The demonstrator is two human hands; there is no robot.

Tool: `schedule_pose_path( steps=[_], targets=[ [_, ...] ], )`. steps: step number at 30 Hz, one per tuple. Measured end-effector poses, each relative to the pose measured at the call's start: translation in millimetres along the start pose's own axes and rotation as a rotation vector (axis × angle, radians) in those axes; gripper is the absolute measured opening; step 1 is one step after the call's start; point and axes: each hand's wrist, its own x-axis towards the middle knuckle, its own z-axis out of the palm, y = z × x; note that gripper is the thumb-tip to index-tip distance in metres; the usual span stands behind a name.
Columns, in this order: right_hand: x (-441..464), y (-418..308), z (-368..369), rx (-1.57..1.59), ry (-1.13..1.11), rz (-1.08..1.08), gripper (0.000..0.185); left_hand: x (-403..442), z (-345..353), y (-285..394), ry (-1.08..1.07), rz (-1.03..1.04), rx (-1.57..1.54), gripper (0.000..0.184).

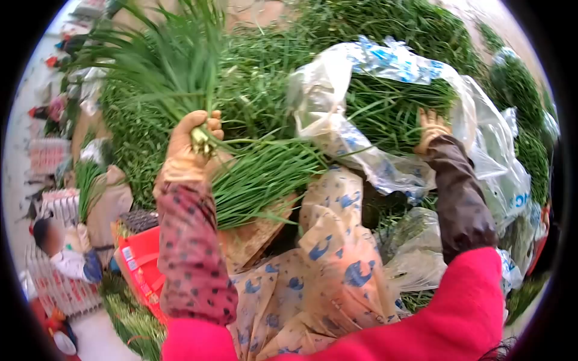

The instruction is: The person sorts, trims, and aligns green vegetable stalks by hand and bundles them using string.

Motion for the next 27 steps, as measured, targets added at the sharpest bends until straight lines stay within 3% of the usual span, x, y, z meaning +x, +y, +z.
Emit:
schedule_pose_path(
  steps=[2, 5, 6, 9, 10, 12, 14, 15, 16, 17, 19, 20, 22, 23, 24, 25, 27],
  targets=[
    [-15.1, -2.6, -15.3, 0.019, 0.063, 0.003, 0.114, 6.2, -34.7, 10.8, 0.079, 0.007, -0.054, 0.034],
    [-33.9, -15.8, -33.6, 0.392, 0.295, -0.295, 0.089, -10.3, -62.2, 18.8, 0.12, -0.021, -0.115, 0.03],
    [-43.2, -24.1, -38.2, 0.518, 0.348, -0.429, 0.082, -17.3, -67.4, 13.1, 0.222, 0.12, -0.019, 0.028],
    [-86.0, -77.3, -64.5, 1.112, 0.103, -0.973, 0.067, -33.3, -69.1, 18.2, 0.12, 0.074, -0.052, 0.019],
    [-119.9, -98.5, -87.7, 1.238, -0.154, -1.042, 0.068, -47.5, -52.7, 17.8, 0.147, 0.075, -0.015, 0.018],
    [-161.7, -140.7, -114.6, 1.202, -0.376, -1.22, 0.081, -72.3, -28.8, 15.9, 0.116, 0.122, 0.109, 0.019],
    [-176.0, -186.3, -121.8, 1.197, -0.493, -1.385, 0.108, -90.8, -16.0, 16.1, 0.049, 0.134, 0.259, 0.026],
    [-177.4, -210.8, -118.3, 1.229, -0.472, -1.393, 0.112, -96.2, -15.1, 14.4, -0.005, 0.143, 0.304, 0.029],
    [-188.0, -229.9, -123.2, 1.345, -0.571, -1.515, 0.105, -104.7, 1.5, 12.6, -0.078, 0.224, 0.382, 0.032],
    [-205.8, -226.9, -140.1, 1.297, -0.552, -1.484, 0.097, -116.0, 14.6, 12.7, -0.148, 0.304, 0.457, 0.036],
    [-213.0, -246.5, -139.7, 1.766, -0.773, -1.564, 0.078, -128.0, 2.0, 13.4, -0.115, 0.251, 0.607, 0.042],
    [-211.9, -255.9, -143.9, 1.904, -0.864, -1.499, 0.073, -131.1, -4.6, 13.3, -0.145, 0.271, 0.599, 0.046],
    [-207.1, -260.9, -160.5, 1.974, -0.742, -1.583, 0.067, -133.5, -16.9, 13.6, -0.167, 0.298, 0.582, 0.051],
    [-207.8, -262.4, -167.8, 1.963, -0.735, -1.573, 0.065, -131.8, -22.1, 12.5, -0.069, 0.463, 0.784, 0.057],
    [-212.8, -269.8, -170.8, 1.996, -0.584, -1.651, 0.058, -131.3, -28.1, 13.4, 0.036, 0.624, 0.985, 0.062],
    [-220.0, -276.8, -175.7, 1.985, -0.594, -1.65, 0.058, -132.2, -30.7, 18.5, 0.045, 0.625, 0.976, 0.062],
    [-228.9, -292.9, -188.2, 1.933, -0.242, -1.62, 0.053, -128.6, -39.2, 31.9, 0.066, 0.493, 1.046, 0.093]
  ],
)
